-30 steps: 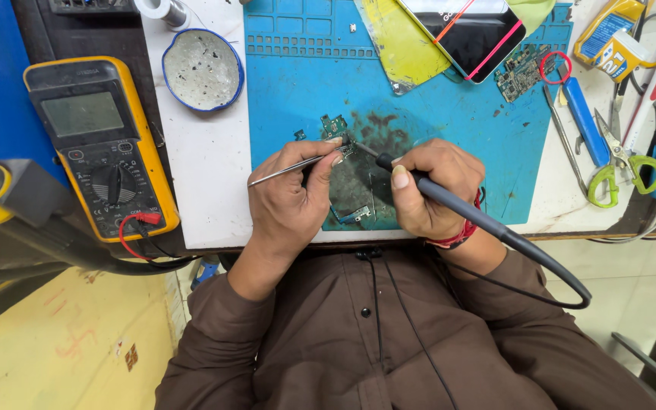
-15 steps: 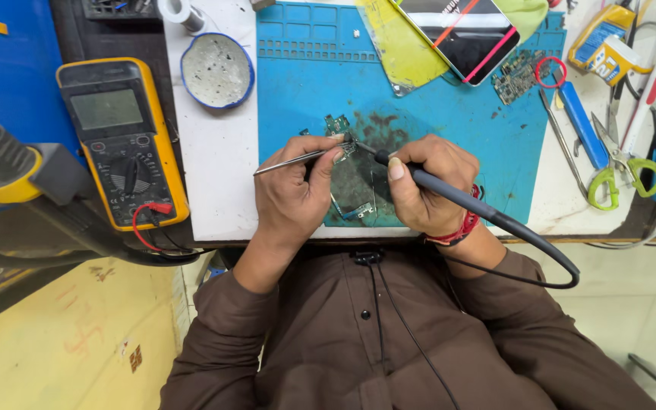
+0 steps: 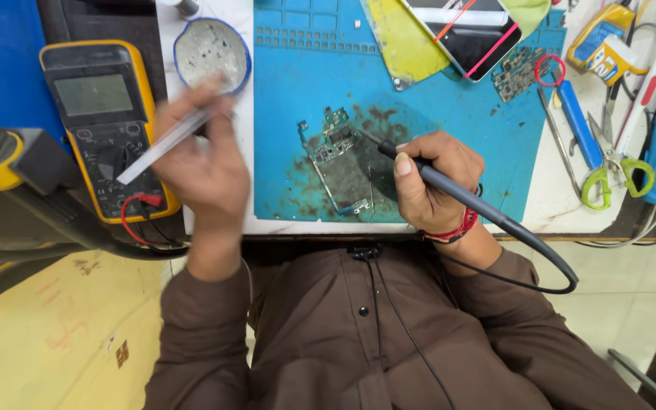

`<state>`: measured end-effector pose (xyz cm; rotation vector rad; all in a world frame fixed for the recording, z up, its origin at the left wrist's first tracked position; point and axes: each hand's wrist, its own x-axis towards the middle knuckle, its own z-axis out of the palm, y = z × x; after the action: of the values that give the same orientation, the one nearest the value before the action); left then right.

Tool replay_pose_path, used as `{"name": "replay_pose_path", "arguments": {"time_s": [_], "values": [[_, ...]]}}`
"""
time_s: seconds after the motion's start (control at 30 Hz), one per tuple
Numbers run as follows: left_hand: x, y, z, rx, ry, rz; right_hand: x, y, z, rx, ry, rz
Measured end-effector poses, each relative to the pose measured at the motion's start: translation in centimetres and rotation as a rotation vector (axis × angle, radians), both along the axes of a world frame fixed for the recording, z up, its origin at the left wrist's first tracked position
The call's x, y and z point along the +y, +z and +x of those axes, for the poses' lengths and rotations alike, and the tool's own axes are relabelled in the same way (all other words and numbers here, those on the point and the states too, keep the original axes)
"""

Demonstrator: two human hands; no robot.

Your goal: The person uses a soldering iron and tweezers to solder components on a small circuit board. They repeatedly apply the soldering iron to specific points while holding the board steady with tweezers.

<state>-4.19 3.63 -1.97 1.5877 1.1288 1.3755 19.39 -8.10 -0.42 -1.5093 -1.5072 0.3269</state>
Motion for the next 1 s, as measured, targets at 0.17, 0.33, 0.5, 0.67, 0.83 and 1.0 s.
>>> {"name": "replay_pose_path", "arguments": {"time_s": [0.17, 0.33, 0.5, 0.67, 0.83, 1.0], "values": [[2.2, -0.8, -0.4, -0.100, 0.005, -0.032, 0.1, 0.0, 0.0, 0.000, -0.006, -0.001], [2.8, -1.1, 0.0, -0.048, 0.050, -0.069, -0.1, 0.1, 0.0, 0.004, -0.017, -0.010], [2.9, -1.2, -0.2, -0.001, 0.054, -0.063, 0.0, 0.0, -0.1, -0.003, -0.009, 0.002], [2.6, -1.6, -0.1, -0.123, 0.046, -0.016, -0.1, 0.0, 0.0, 0.003, -0.008, 0.010], [1.4, -1.0, -0.3, -0.107, 0.042, -0.015, -0.2, 0.0, -0.1, 0.033, -0.019, 0.011], [-2.7, 0.3, 2.6, -0.152, -0.244, -0.221, -0.3, 0.1, 0.1, 0.031, -0.030, -0.015]]}}
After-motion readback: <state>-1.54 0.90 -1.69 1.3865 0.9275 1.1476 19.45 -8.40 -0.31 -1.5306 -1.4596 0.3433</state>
